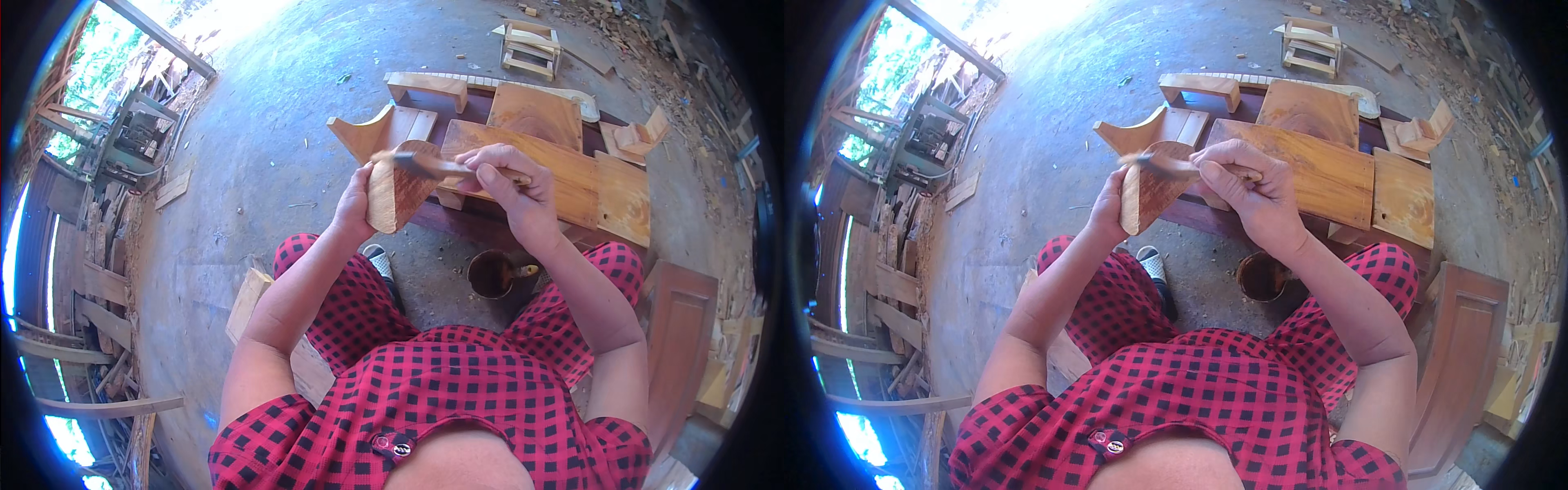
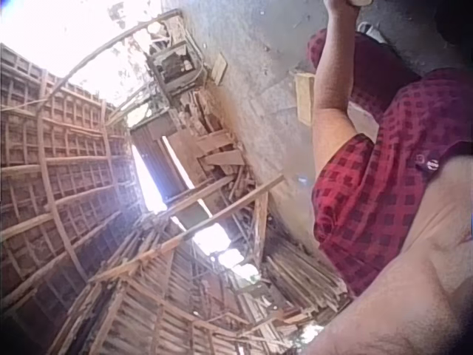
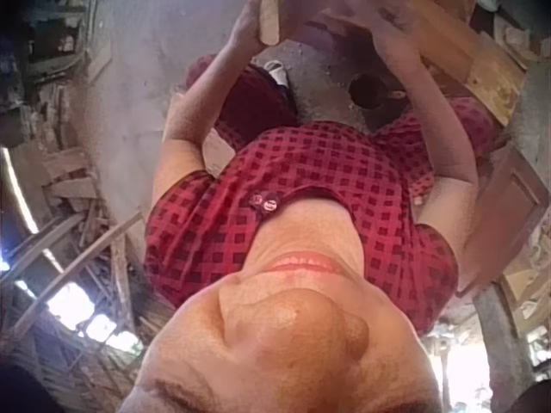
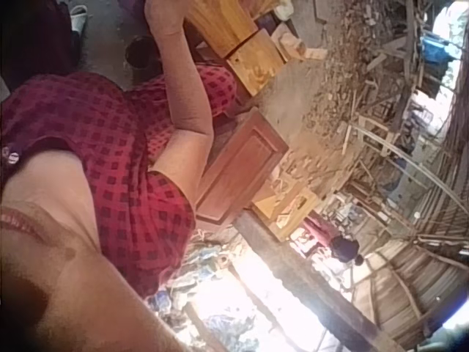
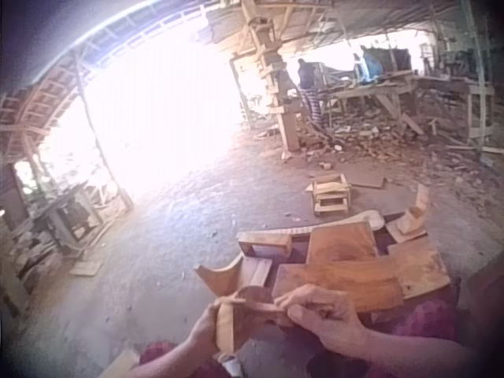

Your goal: The person applies finish to wooden furniture components using a paintbrush dipped in a small container, coating flat wooden panels before picking up and painting a smaller shaped wooden piece.

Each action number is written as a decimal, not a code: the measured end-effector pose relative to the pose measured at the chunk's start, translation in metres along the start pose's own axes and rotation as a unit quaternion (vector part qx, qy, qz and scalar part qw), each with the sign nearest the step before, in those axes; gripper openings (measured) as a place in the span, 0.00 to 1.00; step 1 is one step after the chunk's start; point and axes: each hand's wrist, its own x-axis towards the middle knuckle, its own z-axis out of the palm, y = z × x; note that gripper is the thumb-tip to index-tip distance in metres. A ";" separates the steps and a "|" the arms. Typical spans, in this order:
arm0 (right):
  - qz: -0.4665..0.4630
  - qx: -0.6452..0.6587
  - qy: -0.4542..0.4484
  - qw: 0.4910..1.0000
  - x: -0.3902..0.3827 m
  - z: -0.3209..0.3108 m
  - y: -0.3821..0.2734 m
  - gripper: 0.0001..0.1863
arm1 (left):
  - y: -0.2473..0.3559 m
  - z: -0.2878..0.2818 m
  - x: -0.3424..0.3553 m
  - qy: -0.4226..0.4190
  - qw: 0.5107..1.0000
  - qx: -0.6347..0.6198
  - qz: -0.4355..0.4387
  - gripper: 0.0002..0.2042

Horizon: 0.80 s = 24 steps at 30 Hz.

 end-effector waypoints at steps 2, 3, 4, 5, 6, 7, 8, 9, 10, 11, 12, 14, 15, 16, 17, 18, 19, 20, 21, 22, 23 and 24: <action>0.032 0.104 0.009 0.994 0.000 -0.002 -0.003 0.11 | -0.001 0.001 -0.001 0.002 1.000 -0.010 0.007 0.22; 0.042 0.155 0.027 0.987 0.003 -0.005 -0.002 0.10 | 0.000 0.001 0.000 -0.003 1.000 -0.003 0.010 0.22; 0.049 0.206 0.044 0.976 0.006 -0.010 0.001 0.10 | 0.001 0.001 0.001 -0.011 1.000 -0.002 0.009 0.23; 0.074 0.225 0.077 0.968 0.009 -0.015 0.004 0.10 | 0.002 0.001 0.002 -0.007 1.000 0.016 0.006 0.23; 0.095 0.245 0.107 0.959 0.013 -0.021 0.008 0.10 | 0.004 0.000 0.002 -0.006 1.000 0.026 0.002 0.23; 0.115 0.264 0.136 0.948 0.017 -0.028 0.014 0.10 | 0.005 0.000 0.004 0.010 0.999 0.031 -0.005 0.23; 0.145 0.241 0.161 0.946 0.020 -0.033 0.018 0.11 | 0.005 0.000 0.004 -0.013 0.999 0.034 -0.002 0.23; 0.175 0.218 0.186 0.942 0.023 -0.039 0.023 0.11 | 0.005 0.000 0.004 -0.020 0.999 0.034 -0.002 0.23; 0.211 0.190 0.216 0.934 0.026 -0.047 0.026 0.11 | 0.005 0.001 0.004 -0.016 0.999 0.029 -0.004 0.23; 0.197 0.149 0.223 0.943 0.030 -0.056 0.027 0.11 | 0.005 0.002 0.004 -0.024 0.999 0.032 0.001 0.23; 0.189 0.103 0.236 0.948 0.033 -0.064 0.026 0.11 | 0.004 0.002 0.003 -0.021 0.999 0.031 0.004 0.23; 0.147 0.008 0.255 0.956 0.035 -0.070 0.024 0.10 | 0.005 0.003 0.002 -0.019 0.999 0.027 0.011 0.23; 0.112 -0.041 0.260 0.958 0.034 -0.071 0.022 0.10 | 0.006 0.003 0.002 -0.021 0.999 0.025 0.015 0.23; 0.089 -0.096 0.275 0.953 0.034 -0.071 0.019 0.09 | 0.007 0.002 0.002 -0.030 0.999 0.021 0.020 0.23; 0.064 -0.076 0.244 0.965 0.033 -0.067 0.015 0.09 | 0.008 0.002 0.003 -0.019 0.999 0.025 0.026 0.23; 0.052 -0.062 0.222 0.972 0.029 -0.061 0.014 0.09 | 0.008 0.001 0.005 -0.013 0.999 0.026 0.034 0.23; 0.023 -0.042 0.189 0.981 0.023 -0.051 0.013 0.10 | 0.007 0.000 0.006 0.003 0.999 0.026 0.039 0.23; 0.025 -0.060 0.163 0.984 0.019 -0.040 0.012 0.09 | 0.007 -0.002 0.007 0.000 0.999 0.027 0.044 0.23; 0.008 -0.072 0.127 0.989 0.014 -0.028 0.012 0.09 | 0.006 -0.003 0.008 0.006 0.998 0.028 0.047 0.23; -0.012 -0.083 0.089 0.992 0.009 -0.019 0.011 0.09 | 0.006 -0.004 0.009 0.023 0.998 0.031 0.049 0.23; -0.015 -0.069 0.055 0.996 0.004 -0.013 0.007 0.09 | 0.006 -0.005 0.010 0.008 0.998 0.025 0.051 0.23; -0.019 -0.053 0.018 0.998 -0.001 -0.008 0.003 0.09 | 0.007 -0.007 0.010 0.007 0.998 0.020 0.052 0.23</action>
